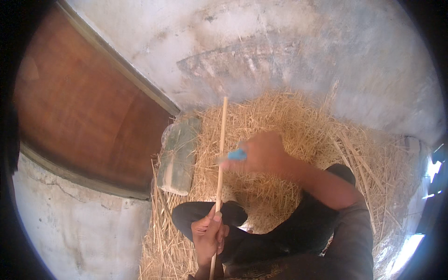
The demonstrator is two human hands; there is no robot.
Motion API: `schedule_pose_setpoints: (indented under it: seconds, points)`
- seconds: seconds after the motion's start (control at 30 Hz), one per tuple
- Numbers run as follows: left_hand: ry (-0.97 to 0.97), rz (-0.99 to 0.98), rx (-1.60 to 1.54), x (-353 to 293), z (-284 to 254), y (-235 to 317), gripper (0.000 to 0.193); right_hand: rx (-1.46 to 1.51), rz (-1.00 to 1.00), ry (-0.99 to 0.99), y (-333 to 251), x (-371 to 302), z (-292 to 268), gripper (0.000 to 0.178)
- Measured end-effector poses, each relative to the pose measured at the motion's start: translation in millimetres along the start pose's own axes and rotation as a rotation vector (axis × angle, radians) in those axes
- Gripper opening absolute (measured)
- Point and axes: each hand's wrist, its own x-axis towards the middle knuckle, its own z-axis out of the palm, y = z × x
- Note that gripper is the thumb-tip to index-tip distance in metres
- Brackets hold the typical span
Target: The person sits on a bed of straw and uses a knife to shave a long, thin bamboo stick. They hold the stick with their left hand and scrape the surface with the knife in their right hand, removing thin strips of wood. The person occasionally pauses to inspect the stick or adjust their grip before continuing the shaving process.
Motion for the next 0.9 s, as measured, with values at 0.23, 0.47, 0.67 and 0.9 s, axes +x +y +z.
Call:
schedule_pose_setpoints:
  seconds: [0.23, 0.47, 0.67, 0.9]
  points:
    - [-0.051, -0.121, 0.086, -18.3, 1.8, 5.4, 0.031, -0.097, 0.321, 0.023, 56.8, 29.7, 3.5, 0.072]
    - [-0.049, -0.152, 0.022, -22.4, -7.7, -5.5, 0.032, 0.164, 0.671, 0.085, 99.6, 19.8, -19.9, 0.060]
    - [-0.102, -0.067, -0.139, -7.4, -2.0, 2.4, 0.034, 0.124, -0.117, -0.063, -27.9, -26.5, -12.1, 0.064]
    - [-0.067, -0.086, -0.098, -6.1, 2.8, 9.8, 0.034, 0.093, -0.171, 0.041, -25.3, -20.6, -7.0, 0.069]
